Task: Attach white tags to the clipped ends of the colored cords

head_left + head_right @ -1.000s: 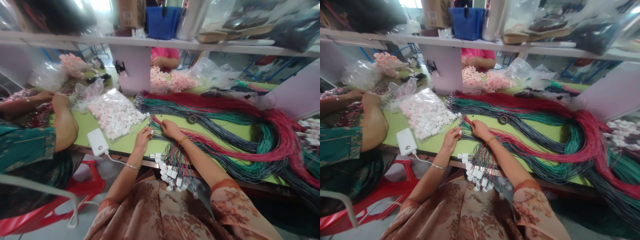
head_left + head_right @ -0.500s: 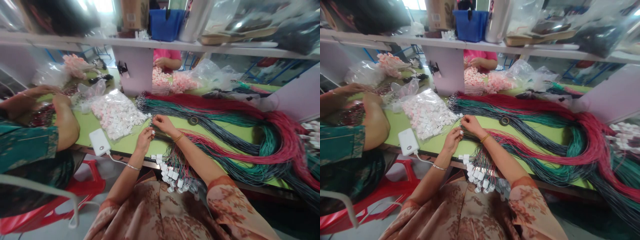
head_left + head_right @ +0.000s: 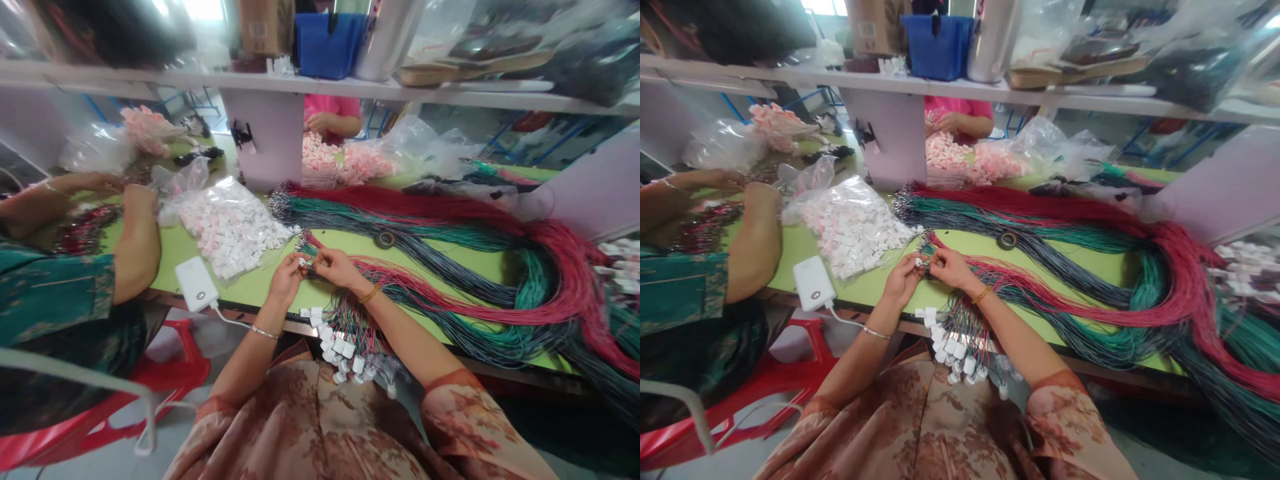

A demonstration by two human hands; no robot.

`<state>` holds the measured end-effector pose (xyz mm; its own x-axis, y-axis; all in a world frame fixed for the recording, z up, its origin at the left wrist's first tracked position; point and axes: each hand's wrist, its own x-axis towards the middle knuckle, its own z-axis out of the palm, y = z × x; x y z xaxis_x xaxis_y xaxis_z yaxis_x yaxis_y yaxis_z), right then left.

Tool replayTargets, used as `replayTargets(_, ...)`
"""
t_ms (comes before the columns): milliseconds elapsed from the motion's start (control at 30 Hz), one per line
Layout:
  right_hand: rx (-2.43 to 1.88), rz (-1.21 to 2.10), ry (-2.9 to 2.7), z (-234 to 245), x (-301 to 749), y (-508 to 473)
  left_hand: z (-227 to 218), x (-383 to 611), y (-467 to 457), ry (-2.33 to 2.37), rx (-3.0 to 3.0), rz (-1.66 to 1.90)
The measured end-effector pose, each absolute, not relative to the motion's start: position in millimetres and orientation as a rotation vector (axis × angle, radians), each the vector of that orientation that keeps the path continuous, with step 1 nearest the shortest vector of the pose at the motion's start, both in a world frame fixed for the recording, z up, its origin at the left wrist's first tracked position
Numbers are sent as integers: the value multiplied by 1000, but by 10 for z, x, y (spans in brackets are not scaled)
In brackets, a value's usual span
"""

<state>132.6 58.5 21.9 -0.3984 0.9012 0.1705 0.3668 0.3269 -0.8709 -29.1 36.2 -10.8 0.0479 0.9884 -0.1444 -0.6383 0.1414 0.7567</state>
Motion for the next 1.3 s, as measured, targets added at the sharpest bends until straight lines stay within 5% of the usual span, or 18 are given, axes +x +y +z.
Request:
replayTargets(267,-1091,719,-2054,189,1289,551,-149,-228,343,876,714,1393)
replayTargets(767,-1164,698,-2087,88,1247,687,-133,-210,353,989,655,1438)
replayTargets(1000,-1691,581,-1991,61,1402,1288,-86,-231,337,1003,615,1389)
replayTargets(1300,-1709,329,-2095,183,1527,1263,-64,-238,324,1003,645,1361)
